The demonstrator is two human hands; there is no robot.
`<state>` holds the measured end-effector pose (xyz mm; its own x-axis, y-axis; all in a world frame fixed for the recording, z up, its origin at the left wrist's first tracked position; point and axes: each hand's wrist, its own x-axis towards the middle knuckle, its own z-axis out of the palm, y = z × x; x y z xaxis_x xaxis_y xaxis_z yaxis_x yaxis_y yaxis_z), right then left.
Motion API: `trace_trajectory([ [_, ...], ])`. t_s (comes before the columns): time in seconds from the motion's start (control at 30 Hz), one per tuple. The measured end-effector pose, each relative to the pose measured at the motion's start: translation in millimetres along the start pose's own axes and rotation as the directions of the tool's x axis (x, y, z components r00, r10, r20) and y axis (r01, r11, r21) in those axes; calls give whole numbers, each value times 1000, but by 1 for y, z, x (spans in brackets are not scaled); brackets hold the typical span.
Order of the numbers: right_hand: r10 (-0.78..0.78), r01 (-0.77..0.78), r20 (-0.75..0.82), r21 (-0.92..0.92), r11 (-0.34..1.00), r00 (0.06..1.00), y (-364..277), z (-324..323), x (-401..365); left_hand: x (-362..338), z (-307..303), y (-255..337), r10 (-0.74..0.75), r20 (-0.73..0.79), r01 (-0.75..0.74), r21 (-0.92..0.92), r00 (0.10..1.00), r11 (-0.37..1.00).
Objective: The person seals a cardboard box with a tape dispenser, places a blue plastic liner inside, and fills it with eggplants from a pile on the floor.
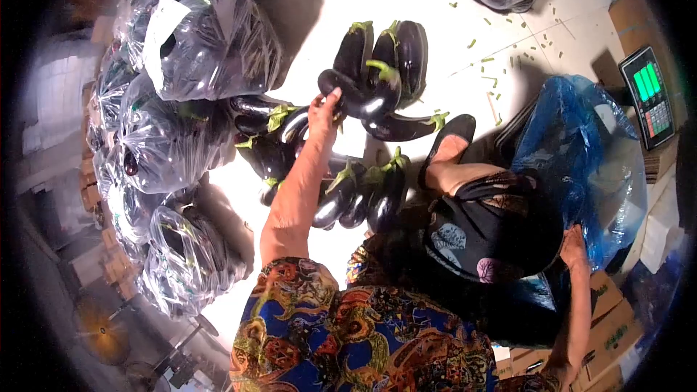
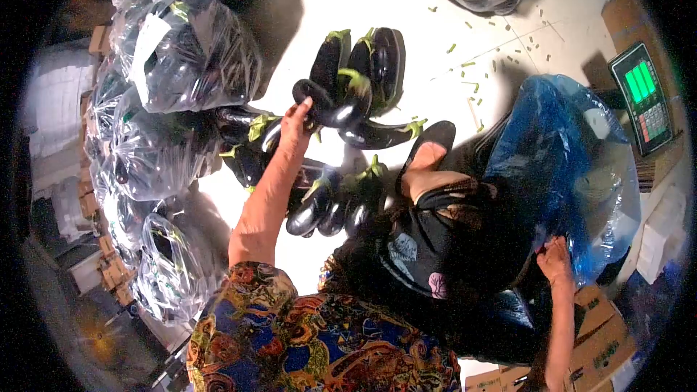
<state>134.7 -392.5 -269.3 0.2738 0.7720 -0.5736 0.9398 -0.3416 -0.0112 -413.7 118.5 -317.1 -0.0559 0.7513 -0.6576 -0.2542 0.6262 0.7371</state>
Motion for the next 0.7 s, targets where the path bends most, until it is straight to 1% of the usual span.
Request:
trace_trajectory([
  [0.03, 8, -8, 4, 9, 1000, 1000, 1, 2, 0, -2, 0, 3, 30, 35, -31, 42, 999, 999],
  [0.07, 13, -13, 5, 22, 1000, 1000, 0, 4, 1, -4, -7, 2, 59, 86, -71, 138, 995, 988],
  [0.13, 30, -31, 3, 49, 998, 1000, 1, 9, 1, -33, -10, 13, 76, 170, -128, 325, 983, 937],
  [0.17, 43, -43, 4, 69, 997, 999, 2, 12, 0, -47, -20, 20, 25, 307, -199, 553, 951, 809],
  [0.2, 58, -59, 5, 95, 994, 998, 4, 15, 1, -54, -43, 4, 43, 412, -324, 643, 910, 694],
  [0.23, 83, -82, -2, 151, 985, 997, 6, 20, 1, -101, -32, 25, -80, 398, -313, 815, 914, 488],
  [0.27, 129, -122, -11, 255, 959, 992, 10, 27, 2, -99, -69, -3, -15, 486, -459, 834, 874, 308],
  [0.3, 169, -148, -30, 355, 923, 985, 16, 38, 5, -131, -68, -4, 52, 526, -525, 850, 849, -34],
  [0.33, 180, -174, 19, 359, 917, 984, 15, 35, 10, -138, -94, -29, 42, 529, -514, 838, 848, -182],
  [0.37, 133, -151, 164, 102, 983, 977, 2, 8, 18, -155, -103, -43, 5, 479, -461, 847, 878, -266],
  [0.4, 123, -78, 311, -152, 985, 942, -8, -13, 24, -168, -106, -55, -25, 426, -407, 843, 905, -352],
  [0.47, 64, -21, 187, -223, 975, 980, -7, -22, 22, -165, -116, -75, 17, 449, -374, 765, 894, -525],
  [0.5, 35, -1, 124, -262, 965, 992, -5, -26, 18, -167, -105, -69, -1, 367, -318, 807, 930, -498],
  [0.53, 4, 15, 63, -302, 953, 998, -2, -30, 15, -161, -103, -65, -35, 388, -374, 853, 921, -364],
  [0.57, -22, 27, 40, -139, 990, 999, -2, -35, 14, -155, -105, -56, -65, 411, -415, 883, 909, -222],
  [0.6, -42, 42, 10, 30, 999, 999, -2, -39, 14, -148, -104, -46, -92, 439, -446, 892, 894, -78],
  [0.63, -56, 59, -22, 200, 978, 998, -2, -41, 12, -144, -103, -39, -29, 450, -434, 876, 893, 210],
  [0.67, -70, 63, 24, 218, 974, 997, -12, -59, 11, -159, -65, -2, -331, 302, 12, 721, 894, 693],
  [0.7, -84, 65, 71, 236, 970, 994, -24, -78, 10, -156, -51, 13, -329, 347, 40, 631, 878, 775],
])
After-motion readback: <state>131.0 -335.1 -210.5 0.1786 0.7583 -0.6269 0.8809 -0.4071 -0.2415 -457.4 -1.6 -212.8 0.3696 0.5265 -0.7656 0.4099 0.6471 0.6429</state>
